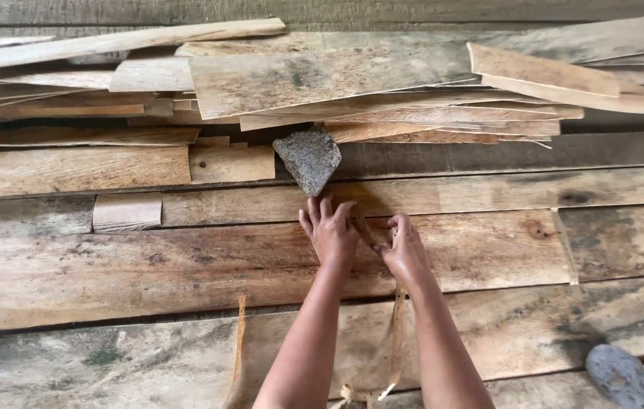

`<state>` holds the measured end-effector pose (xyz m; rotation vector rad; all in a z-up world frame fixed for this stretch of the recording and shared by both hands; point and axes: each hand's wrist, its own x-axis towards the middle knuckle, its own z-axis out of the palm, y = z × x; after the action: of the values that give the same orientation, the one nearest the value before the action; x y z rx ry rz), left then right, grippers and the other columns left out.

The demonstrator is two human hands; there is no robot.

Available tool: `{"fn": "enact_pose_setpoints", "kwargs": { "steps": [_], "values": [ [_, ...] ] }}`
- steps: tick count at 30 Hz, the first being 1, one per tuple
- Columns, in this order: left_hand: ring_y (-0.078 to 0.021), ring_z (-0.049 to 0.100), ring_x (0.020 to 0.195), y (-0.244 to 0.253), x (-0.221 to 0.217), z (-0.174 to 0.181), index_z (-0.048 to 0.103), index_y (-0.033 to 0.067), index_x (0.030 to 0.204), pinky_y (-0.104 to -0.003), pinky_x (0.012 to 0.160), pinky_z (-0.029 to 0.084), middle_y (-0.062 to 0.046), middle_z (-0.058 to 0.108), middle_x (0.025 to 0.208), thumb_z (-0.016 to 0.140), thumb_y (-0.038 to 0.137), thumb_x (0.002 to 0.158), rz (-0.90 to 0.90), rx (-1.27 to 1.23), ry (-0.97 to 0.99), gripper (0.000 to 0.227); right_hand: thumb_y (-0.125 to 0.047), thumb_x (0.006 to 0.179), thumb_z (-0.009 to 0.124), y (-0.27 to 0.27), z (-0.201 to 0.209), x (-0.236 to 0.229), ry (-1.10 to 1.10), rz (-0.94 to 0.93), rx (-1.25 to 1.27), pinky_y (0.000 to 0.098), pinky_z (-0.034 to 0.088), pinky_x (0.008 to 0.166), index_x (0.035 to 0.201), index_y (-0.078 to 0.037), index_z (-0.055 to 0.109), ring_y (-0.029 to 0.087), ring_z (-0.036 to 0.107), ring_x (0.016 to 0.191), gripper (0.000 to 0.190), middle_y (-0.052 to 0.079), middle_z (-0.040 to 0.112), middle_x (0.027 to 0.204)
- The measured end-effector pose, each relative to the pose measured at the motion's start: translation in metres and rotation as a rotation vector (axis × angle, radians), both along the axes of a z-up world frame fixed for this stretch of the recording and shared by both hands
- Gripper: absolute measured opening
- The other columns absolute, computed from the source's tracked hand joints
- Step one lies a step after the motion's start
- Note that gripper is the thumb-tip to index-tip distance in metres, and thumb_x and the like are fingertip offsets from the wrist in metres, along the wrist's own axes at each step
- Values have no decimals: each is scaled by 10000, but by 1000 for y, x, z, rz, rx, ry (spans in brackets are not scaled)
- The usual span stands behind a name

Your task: The person applies adhesive strips to pieces of bark and wood by hand. They pull strips from a roll, apply liquid adhesive from a container using a stick, and press the strips onto the material surfaces.

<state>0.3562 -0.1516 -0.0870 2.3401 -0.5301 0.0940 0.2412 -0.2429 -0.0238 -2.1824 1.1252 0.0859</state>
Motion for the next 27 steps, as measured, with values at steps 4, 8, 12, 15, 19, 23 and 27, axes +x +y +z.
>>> {"fn": "enact_pose_setpoints", "kwargs": {
  "steps": [4,8,12,15,19,23,27],
  "values": [
    [-371,351,1476,33,-13,25,689,354,1270,-652,1205,68,-64,545,1455,693,157,880,-270,-230,192,437,-229,878,727,24,57,-26,-335,-174,303,401,514,891,1235,-208,561,249,662,1020,394,90,720,1108],
    [-352,371,1476,87,-91,134,383,275,1583,-536,1211,280,-193,483,1542,747,210,894,-716,-620,899,782,-112,960,632,62,122,-64,-780,-349,653,418,527,959,1151,-128,561,259,641,1162,205,128,648,1372],
    [-61,408,666,131,-158,139,364,198,1568,-226,591,352,25,448,729,703,196,928,-886,-558,1106,725,-148,880,657,89,176,-135,-589,-227,597,436,530,1104,1031,-125,613,265,562,1386,160,130,608,1486],
    [-161,657,852,168,-202,156,378,183,1614,-279,787,593,-118,633,1037,682,114,917,-925,-503,1394,763,-52,864,673,104,175,-200,-580,-483,674,443,592,929,971,-36,592,292,700,859,135,189,685,1319],
    [-103,696,732,204,-253,154,699,103,1199,-213,627,497,-45,695,849,702,147,947,-830,-263,1406,256,32,925,579,101,147,-274,-946,-228,750,538,587,881,1014,-71,627,354,688,1020,145,189,697,1193],
    [-90,702,771,223,-299,113,732,81,1096,-207,748,597,-35,745,901,697,129,966,-808,-288,1309,143,-37,934,666,116,189,-301,-1177,-210,768,495,587,944,1031,-154,725,294,706,1050,163,69,738,1135],
    [-76,661,626,243,-315,83,738,148,1137,-196,618,524,-7,730,791,750,313,898,-767,-231,1226,291,-78,1023,654,110,213,-343,-1339,-184,684,406,619,921,1071,-216,753,199,717,975,177,6,738,1055]
  ]
}}
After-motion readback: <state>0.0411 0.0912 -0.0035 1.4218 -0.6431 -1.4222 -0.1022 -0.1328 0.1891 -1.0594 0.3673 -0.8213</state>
